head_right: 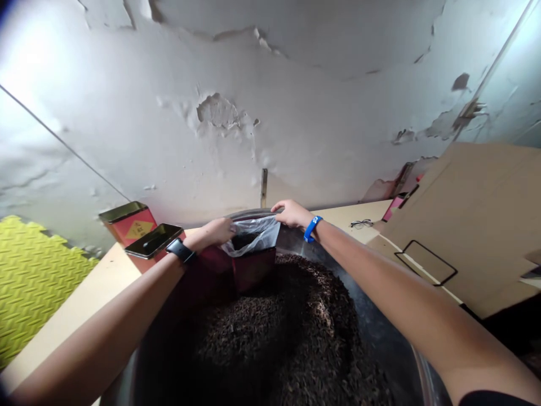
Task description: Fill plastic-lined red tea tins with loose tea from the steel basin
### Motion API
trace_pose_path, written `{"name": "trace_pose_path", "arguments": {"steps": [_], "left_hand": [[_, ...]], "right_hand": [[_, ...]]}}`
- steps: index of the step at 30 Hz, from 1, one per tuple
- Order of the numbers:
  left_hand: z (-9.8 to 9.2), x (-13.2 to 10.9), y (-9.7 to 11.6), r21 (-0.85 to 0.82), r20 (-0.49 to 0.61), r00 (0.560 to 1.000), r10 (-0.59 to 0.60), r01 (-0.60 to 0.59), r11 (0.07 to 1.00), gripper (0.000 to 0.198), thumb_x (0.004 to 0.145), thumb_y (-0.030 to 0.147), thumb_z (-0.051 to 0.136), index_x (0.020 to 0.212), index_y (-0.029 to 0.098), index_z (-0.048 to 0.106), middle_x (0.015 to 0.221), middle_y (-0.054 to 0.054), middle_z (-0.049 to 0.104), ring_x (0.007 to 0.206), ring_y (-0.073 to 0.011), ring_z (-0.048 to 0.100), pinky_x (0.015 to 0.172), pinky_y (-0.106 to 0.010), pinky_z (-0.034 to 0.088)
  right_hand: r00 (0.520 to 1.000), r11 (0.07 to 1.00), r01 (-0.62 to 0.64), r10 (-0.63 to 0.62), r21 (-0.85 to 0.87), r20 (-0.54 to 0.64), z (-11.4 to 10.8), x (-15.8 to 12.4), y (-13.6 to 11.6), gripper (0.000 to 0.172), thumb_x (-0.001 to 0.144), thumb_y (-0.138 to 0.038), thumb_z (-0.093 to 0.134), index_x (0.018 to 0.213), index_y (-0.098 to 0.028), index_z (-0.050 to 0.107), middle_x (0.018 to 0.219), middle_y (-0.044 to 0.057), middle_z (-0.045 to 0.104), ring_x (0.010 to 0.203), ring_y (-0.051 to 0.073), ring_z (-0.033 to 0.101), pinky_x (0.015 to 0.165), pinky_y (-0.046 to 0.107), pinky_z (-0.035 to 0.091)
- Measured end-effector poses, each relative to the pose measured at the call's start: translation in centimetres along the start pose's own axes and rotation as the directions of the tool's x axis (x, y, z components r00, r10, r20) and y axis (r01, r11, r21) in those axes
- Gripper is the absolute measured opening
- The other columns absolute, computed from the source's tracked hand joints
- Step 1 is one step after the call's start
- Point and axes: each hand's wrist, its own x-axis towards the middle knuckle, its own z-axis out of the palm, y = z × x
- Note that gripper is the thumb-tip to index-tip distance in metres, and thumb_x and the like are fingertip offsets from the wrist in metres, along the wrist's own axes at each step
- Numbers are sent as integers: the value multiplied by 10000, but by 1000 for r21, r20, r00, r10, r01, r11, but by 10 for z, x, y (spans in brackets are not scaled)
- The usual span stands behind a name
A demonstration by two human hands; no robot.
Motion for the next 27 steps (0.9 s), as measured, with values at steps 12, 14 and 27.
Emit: {"name": "trace_pose_path", "arguments": {"steps": [12,14,27], "left_hand": [[-14,-9,16,-72,-225,974,-35,19,997,316,775,366,466,852,161,693,734,-84,659,632,-161,551,566,-242,363],[-13,-8,15,-109,-250,968,-38,11,994,314,776,356,465,871,164,695,734,-75,658,621,-151,542,561,-240,357],[-14,-21,26,-108,-54,985,162,-167,980,285,737,329,465,813,193,704,698,-41,667,607,-150,562,521,-229,339]], "right_hand": [[998,993,-7,0,122,59,-7,-5,-22,309,727,-120,529,1025,-115,610,414,-83,296,357,40,244,375,197,197],[998,989,12,-20,146,52,-6,-3,-22,343,724,-113,529,1060,-119,597,422,-82,304,359,41,249,378,197,201],[954,981,148,-109,-125,278,8,-50,-31,608,619,-84,464,1225,-107,510,494,-42,498,386,54,353,383,188,239]]}}
